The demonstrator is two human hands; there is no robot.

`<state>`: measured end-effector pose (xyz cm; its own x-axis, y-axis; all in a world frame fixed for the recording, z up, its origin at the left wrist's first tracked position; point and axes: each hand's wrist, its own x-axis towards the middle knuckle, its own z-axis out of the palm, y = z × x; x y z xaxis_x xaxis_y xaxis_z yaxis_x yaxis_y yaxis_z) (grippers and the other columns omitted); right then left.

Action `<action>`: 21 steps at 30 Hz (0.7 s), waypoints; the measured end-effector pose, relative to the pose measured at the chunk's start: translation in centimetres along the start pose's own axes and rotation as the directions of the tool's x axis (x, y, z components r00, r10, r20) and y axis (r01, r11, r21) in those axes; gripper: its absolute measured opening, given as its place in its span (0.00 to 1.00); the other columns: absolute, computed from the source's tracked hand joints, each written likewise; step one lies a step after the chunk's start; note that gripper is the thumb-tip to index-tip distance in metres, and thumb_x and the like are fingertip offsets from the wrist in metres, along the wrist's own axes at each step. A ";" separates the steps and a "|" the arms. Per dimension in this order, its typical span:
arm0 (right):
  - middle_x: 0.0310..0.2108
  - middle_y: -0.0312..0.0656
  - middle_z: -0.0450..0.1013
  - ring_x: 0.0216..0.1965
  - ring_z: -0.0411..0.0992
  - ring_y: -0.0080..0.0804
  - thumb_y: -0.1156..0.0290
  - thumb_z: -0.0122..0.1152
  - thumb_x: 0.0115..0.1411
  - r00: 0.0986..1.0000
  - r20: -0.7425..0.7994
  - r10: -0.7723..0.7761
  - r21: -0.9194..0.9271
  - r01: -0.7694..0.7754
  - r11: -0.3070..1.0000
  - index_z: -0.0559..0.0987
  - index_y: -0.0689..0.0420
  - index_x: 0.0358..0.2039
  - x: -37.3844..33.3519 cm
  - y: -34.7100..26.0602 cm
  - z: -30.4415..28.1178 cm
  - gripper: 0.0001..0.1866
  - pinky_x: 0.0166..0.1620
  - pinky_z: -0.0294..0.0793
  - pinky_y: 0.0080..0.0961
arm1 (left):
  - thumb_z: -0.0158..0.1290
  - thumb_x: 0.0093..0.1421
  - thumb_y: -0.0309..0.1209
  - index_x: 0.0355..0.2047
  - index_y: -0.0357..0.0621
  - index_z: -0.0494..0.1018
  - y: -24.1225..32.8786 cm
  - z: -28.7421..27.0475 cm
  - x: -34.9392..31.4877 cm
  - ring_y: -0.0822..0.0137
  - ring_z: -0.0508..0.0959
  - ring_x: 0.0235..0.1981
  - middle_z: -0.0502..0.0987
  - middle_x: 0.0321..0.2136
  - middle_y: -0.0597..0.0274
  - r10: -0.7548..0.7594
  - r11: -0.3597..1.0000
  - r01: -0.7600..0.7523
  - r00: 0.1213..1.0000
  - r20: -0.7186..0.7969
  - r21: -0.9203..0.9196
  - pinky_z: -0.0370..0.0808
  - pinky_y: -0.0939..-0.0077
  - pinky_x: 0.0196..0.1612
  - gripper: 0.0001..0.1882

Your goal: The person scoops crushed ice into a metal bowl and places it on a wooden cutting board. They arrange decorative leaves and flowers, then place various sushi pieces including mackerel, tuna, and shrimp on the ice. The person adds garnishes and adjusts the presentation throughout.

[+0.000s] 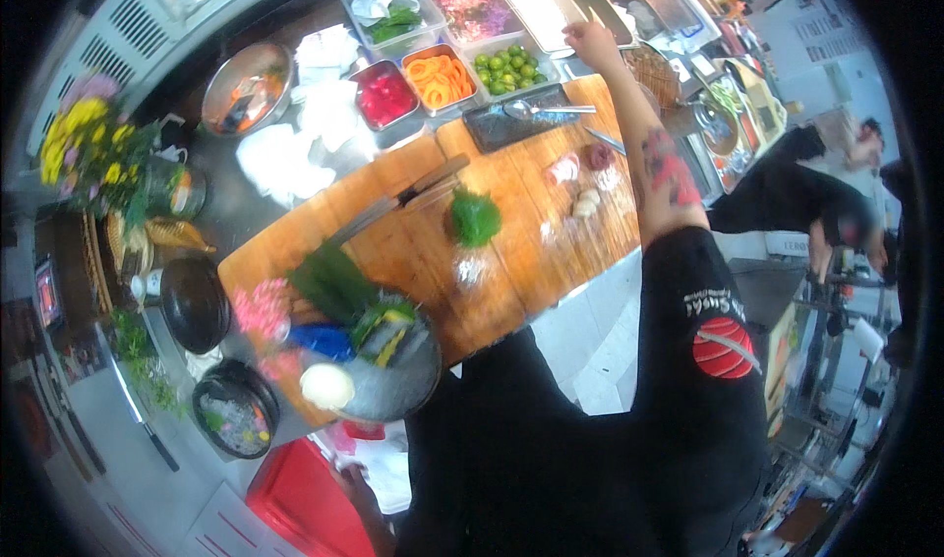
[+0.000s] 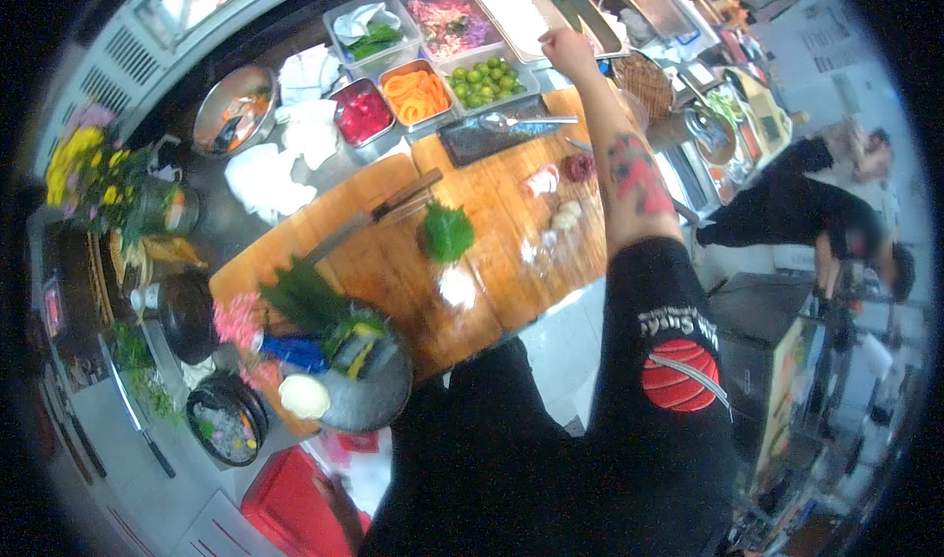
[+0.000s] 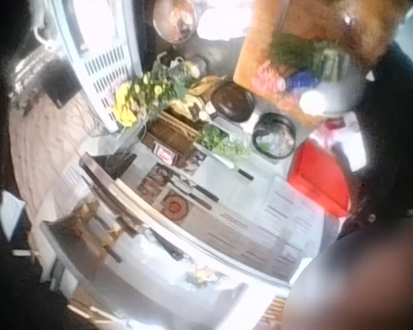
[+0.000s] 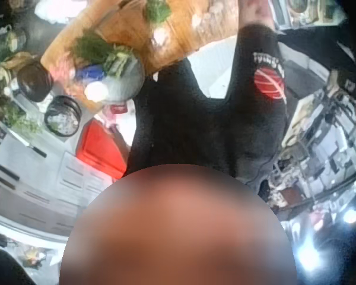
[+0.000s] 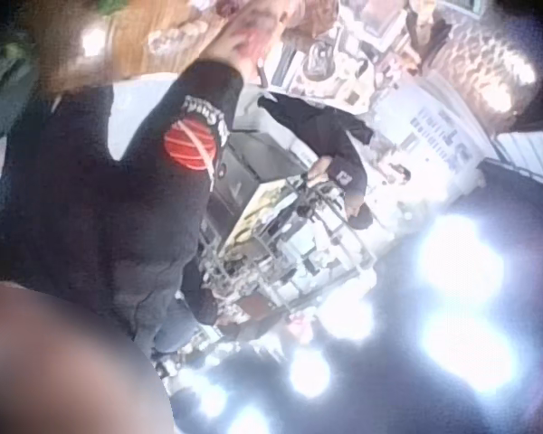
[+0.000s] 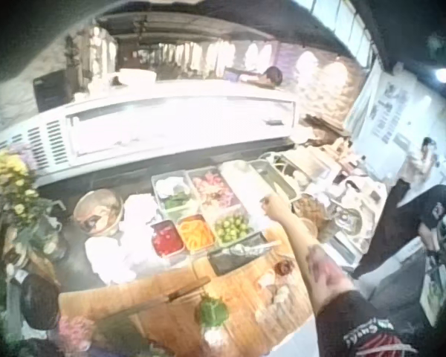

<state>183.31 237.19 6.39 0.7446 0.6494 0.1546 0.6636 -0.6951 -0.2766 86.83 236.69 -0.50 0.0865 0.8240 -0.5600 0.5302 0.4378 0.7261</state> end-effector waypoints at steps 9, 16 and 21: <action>0.46 0.57 0.80 0.49 0.79 0.56 0.60 0.61 0.62 0.992 0.124 0.003 -0.302 0.035 0.953 0.84 0.55 0.45 14.9 6.9 8.6 0.16 0.53 0.79 0.50 | 0.47 0.71 0.30 0.63 0.38 0.62 -6.7 12.7 -14.7 0.71 0.75 0.30 0.77 0.31 0.63 -0.642 0.767 0.642 0.767 -0.015 0.000 0.73 0.78 0.34 0.21; 0.41 0.52 0.82 0.46 0.80 0.54 0.58 0.65 0.58 0.986 -0.102 -0.130 0.046 0.136 0.990 0.85 0.49 0.48 13.2 8.2 1.5 0.18 0.51 0.78 0.45 | 0.48 0.71 0.32 0.60 0.38 0.66 -3.6 14.8 -13.9 0.71 0.76 0.30 0.78 0.32 0.62 -0.592 0.790 0.593 0.804 0.059 -0.153 0.73 0.78 0.33 0.20; 0.36 0.44 0.84 0.41 0.82 0.38 0.50 0.64 0.62 0.998 0.012 0.055 0.093 -0.056 0.994 0.84 0.56 0.51 13.7 10.9 3.3 0.25 0.49 0.79 0.36 | 0.50 0.72 0.35 0.69 0.37 0.61 1.0 8.6 -12.8 0.69 0.78 0.43 0.79 0.47 0.60 -0.367 0.906 0.350 0.930 0.031 0.236 0.75 0.72 0.45 0.28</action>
<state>200.48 239.55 2.33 0.7788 0.6141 0.1278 0.6116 -0.6982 -0.3720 93.48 223.45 3.96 -0.0883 0.5940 -0.7996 0.7101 0.6005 0.3677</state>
